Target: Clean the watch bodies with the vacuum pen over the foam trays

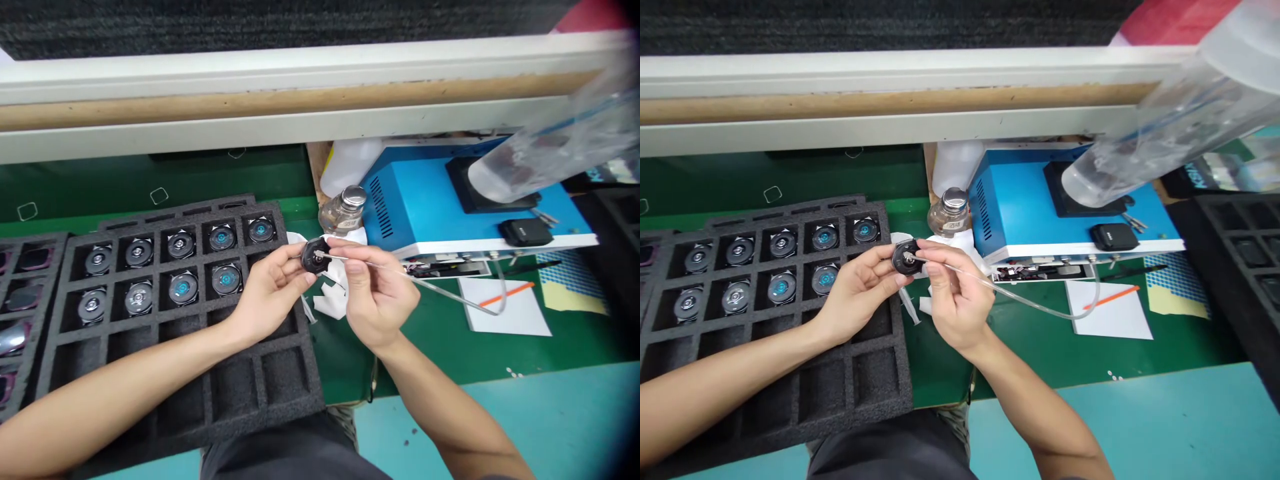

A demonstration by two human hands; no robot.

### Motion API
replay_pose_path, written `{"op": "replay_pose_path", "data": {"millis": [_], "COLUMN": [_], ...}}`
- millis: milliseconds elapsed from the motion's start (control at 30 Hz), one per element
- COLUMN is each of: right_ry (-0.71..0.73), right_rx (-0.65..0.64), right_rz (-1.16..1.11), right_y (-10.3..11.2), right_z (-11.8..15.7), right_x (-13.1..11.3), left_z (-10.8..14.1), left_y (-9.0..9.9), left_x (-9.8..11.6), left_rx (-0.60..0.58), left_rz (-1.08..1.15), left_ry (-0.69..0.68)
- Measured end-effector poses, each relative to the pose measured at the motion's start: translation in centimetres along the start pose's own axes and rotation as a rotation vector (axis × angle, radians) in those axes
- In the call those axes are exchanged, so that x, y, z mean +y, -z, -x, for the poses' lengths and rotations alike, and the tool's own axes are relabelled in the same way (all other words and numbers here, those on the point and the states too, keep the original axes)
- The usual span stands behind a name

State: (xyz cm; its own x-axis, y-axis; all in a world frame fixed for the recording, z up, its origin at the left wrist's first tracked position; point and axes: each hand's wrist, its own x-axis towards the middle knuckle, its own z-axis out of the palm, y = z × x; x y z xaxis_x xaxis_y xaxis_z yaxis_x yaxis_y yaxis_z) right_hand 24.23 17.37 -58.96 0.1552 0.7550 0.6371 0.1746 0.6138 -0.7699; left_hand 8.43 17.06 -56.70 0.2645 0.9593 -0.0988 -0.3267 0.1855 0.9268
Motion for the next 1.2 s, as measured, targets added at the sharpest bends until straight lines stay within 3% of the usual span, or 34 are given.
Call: {"op": "replay_pose_path", "data": {"millis": [1200], "right_ry": [-0.022], "right_rx": [0.023], "right_rz": [0.017], "right_y": [-0.15], "right_z": [0.11], "right_x": [0.31], "left_z": [0.24], "left_y": [-0.26], "left_x": [0.29], "left_rx": [0.008], "left_rz": [-0.077], "left_ry": [0.010]}}
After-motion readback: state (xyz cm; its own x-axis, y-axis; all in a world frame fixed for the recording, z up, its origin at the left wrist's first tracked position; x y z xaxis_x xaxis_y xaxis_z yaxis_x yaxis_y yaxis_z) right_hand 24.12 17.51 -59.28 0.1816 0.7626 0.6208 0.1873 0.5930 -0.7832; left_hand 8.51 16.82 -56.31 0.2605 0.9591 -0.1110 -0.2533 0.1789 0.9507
